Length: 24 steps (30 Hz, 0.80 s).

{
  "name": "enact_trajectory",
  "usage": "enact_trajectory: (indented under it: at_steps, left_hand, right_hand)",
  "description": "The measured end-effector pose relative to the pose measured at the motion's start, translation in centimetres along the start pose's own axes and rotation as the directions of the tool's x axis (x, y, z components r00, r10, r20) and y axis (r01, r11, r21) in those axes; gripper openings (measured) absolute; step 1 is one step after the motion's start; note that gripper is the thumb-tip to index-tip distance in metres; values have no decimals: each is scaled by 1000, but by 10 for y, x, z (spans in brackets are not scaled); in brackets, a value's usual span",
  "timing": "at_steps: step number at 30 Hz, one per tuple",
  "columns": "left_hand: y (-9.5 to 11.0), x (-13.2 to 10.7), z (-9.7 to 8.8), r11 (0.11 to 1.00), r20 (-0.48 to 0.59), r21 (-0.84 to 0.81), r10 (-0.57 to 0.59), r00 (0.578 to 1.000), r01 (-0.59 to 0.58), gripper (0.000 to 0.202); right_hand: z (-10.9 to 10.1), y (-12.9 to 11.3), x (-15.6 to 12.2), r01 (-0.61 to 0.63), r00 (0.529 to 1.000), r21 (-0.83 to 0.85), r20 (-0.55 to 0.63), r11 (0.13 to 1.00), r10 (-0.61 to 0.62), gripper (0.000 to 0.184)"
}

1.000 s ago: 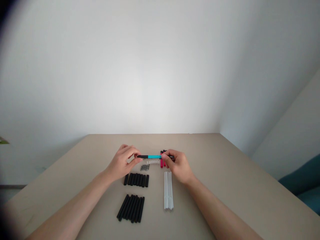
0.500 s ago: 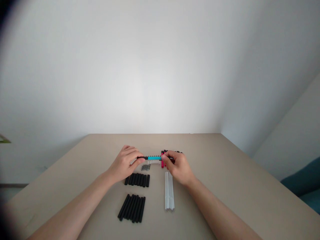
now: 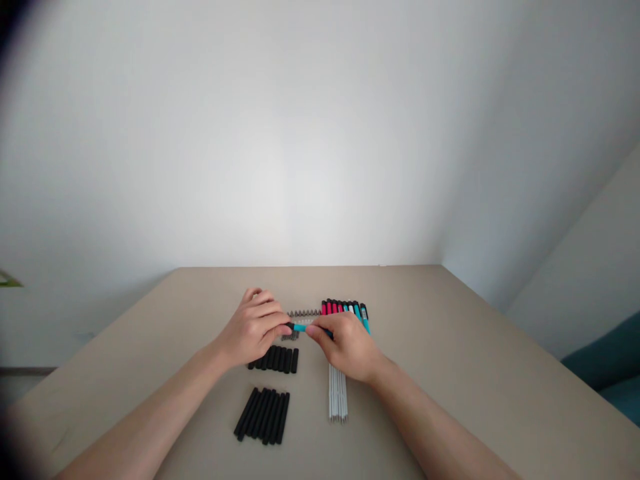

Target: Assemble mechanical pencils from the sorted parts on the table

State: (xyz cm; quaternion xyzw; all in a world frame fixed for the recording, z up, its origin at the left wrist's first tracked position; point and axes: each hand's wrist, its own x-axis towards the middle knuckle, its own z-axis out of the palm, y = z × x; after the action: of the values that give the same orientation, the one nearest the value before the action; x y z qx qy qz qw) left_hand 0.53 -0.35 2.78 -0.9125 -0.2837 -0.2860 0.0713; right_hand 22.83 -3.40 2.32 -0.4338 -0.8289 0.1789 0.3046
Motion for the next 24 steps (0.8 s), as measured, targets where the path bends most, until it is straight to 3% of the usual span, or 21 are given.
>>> enact_trajectory:
  at_steps: [5,8,10,12,14,17,20,22,24]
  left_hand:
    - [-4,-1,1,1000,-4,15,5,1000,-5,21]
    - [-19,-7,-3,999,-24,33,-20,1000,20,21]
    - [-36,-13,-7,991,-115,54,-115,987,122,23]
    - [-51,-19,-10,962,-242,47,-250,937,268,21]
    - [-59,-21,-10,935,-272,31,-333,903,354,18]
    - [-52,-20,-4,941,-68,-13,-338,939,338,14]
    - [-40,-17,-1,937,86,-101,-326,942,333,18]
    - [-36,-16,-2,911,155,-167,-354,922,378,19]
    - [-36,-16,-6,849,255,-238,-414,874,472,19]
  right_hand:
    - [0,-2,0,2,1000,20,0,1000,-2,45]
    - [-8,5,-3,-25,1000,23,-6,999,25,45]
    - [-16,15,-7,-73,996,27,-42,997,74,44]
    - [-24,25,-10,-138,976,40,-164,990,142,43]
    - [-27,31,-12,-185,955,42,-229,982,190,43]
    - [-23,29,-11,-152,963,32,-222,988,155,41]
    - [-15,21,-8,-110,977,31,-178,993,114,39]
    - [-12,18,-7,-102,981,28,-161,994,105,40]
    - [-11,18,-7,-98,983,24,-156,995,100,41]
